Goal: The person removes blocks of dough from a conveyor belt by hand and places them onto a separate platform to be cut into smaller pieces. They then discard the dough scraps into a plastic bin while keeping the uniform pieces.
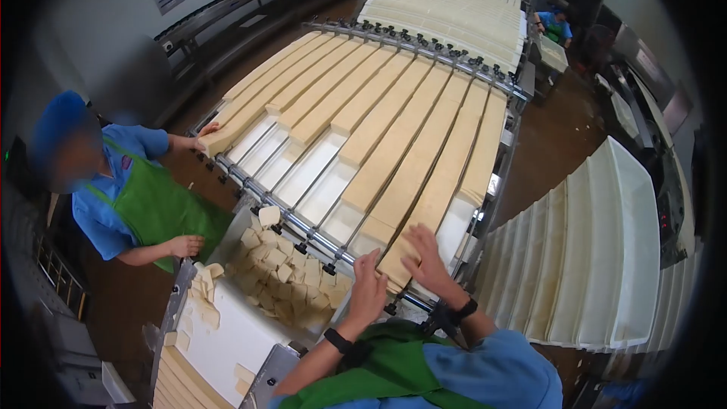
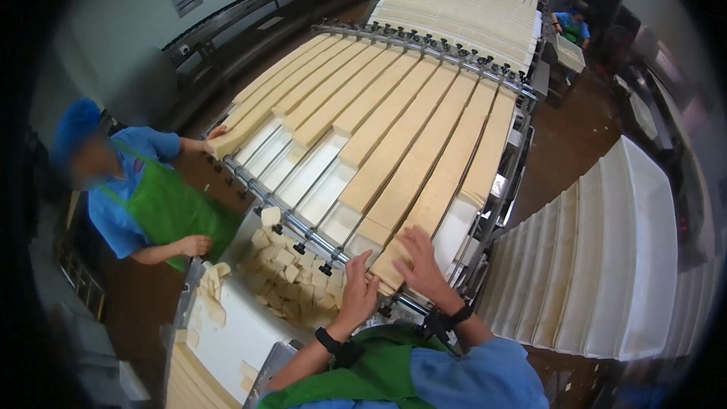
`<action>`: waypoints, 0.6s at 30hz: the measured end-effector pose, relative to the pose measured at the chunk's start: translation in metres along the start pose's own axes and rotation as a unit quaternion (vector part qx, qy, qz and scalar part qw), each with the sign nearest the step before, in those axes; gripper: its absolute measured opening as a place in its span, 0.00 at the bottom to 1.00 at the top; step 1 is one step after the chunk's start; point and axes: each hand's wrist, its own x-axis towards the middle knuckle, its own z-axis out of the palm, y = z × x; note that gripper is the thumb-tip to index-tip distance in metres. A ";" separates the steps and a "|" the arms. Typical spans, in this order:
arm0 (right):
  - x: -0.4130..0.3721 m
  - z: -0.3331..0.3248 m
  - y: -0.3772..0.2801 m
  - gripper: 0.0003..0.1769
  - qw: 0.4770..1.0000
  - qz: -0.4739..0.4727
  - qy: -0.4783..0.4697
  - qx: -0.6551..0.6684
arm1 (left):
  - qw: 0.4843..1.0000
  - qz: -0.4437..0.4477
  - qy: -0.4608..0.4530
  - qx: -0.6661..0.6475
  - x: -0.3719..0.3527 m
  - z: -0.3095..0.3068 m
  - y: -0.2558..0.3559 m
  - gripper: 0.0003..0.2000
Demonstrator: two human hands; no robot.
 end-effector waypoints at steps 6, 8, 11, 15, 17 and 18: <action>-0.010 -0.001 -0.031 0.36 0.994 -0.044 -0.090 -0.040 | 0.996 0.007 -0.070 -0.063 0.004 -0.006 -0.008 0.33; -0.007 0.000 -0.035 0.31 0.993 -0.067 -0.074 -0.057 | 0.996 0.009 -0.063 -0.068 0.003 -0.006 -0.013 0.35; -0.013 0.012 -0.021 0.24 0.950 -0.217 -0.099 -0.201 | 0.997 0.017 -0.025 -0.074 -0.001 -0.007 -0.027 0.36; -0.012 0.010 -0.028 0.20 0.950 -0.206 -0.105 -0.209 | 0.988 -0.051 0.026 -0.145 -0.019 -0.029 -0.049 0.35; -0.008 0.003 -0.041 0.21 0.963 -0.178 -0.107 -0.171 | 0.968 -0.098 0.074 -0.217 -0.032 -0.041 -0.065 0.33; -0.007 0.006 -0.040 0.20 0.960 -0.186 -0.092 -0.186 | 0.971 -0.094 0.113 -0.188 -0.041 -0.047 -0.074 0.33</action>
